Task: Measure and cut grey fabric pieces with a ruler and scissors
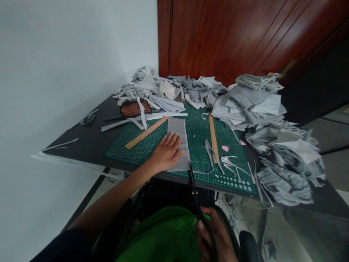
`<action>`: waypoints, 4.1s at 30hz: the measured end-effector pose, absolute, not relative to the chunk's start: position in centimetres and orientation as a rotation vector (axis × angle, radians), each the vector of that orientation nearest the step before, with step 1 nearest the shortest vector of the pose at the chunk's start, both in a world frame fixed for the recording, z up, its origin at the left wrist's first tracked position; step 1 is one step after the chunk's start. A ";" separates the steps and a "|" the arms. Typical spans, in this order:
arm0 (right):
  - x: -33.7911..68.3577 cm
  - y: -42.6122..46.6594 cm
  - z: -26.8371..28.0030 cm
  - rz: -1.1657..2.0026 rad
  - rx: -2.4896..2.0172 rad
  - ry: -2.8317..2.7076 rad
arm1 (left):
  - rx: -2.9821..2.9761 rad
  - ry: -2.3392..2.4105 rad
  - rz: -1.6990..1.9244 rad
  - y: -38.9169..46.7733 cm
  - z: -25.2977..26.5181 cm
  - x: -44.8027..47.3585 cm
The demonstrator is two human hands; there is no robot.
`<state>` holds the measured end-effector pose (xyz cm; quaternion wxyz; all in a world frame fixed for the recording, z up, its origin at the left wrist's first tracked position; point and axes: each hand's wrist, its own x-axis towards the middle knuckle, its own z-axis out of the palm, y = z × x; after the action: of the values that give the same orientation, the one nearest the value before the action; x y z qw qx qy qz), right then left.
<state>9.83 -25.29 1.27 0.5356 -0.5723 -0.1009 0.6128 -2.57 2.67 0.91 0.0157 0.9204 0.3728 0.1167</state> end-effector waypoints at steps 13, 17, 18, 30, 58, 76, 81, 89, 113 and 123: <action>10.4 -21.3 1.3 1.415 -1.347 -0.364 | 2.880 1.198 0.331 2.6 0.7 -2.3; 10.6 -21.2 1.4 1.418 -1.357 -0.357 | 2.871 1.192 0.367 2.6 0.5 -2.4; 10.7 -21.2 1.5 1.424 -1.363 -0.363 | 2.865 1.192 0.377 2.6 0.5 -2.4; 10.4 -20.6 2.0 1.315 -1.395 -0.354 | 2.846 1.194 0.362 2.5 0.7 -2.4; 10.0 -20.7 2.4 1.333 -1.462 -0.465 | 2.881 1.171 0.390 2.4 0.5 -2.5; 10.5 -21.3 0.9 1.406 -1.455 -0.515 | 2.859 1.182 0.401 2.3 0.6 -2.4; 10.6 -21.4 0.4 1.421 -1.438 -0.522 | 2.853 1.204 0.388 2.3 0.7 -2.4; 10.4 -21.4 1.2 1.429 -1.414 -0.513 | 2.849 1.235 0.392 2.3 0.6 -2.4; 10.7 -21.3 0.0 1.436 -1.388 -0.521 | 2.835 1.218 0.418 2.3 0.5 -2.5; 9.9 -21.4 0.9 1.373 -1.434 -0.523 | 2.848 1.213 0.419 2.3 0.3 -2.6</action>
<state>9.93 -21.41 0.90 0.5177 -0.5975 -0.2179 0.5723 -2.57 2.27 0.30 0.0088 0.9117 0.3883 0.1341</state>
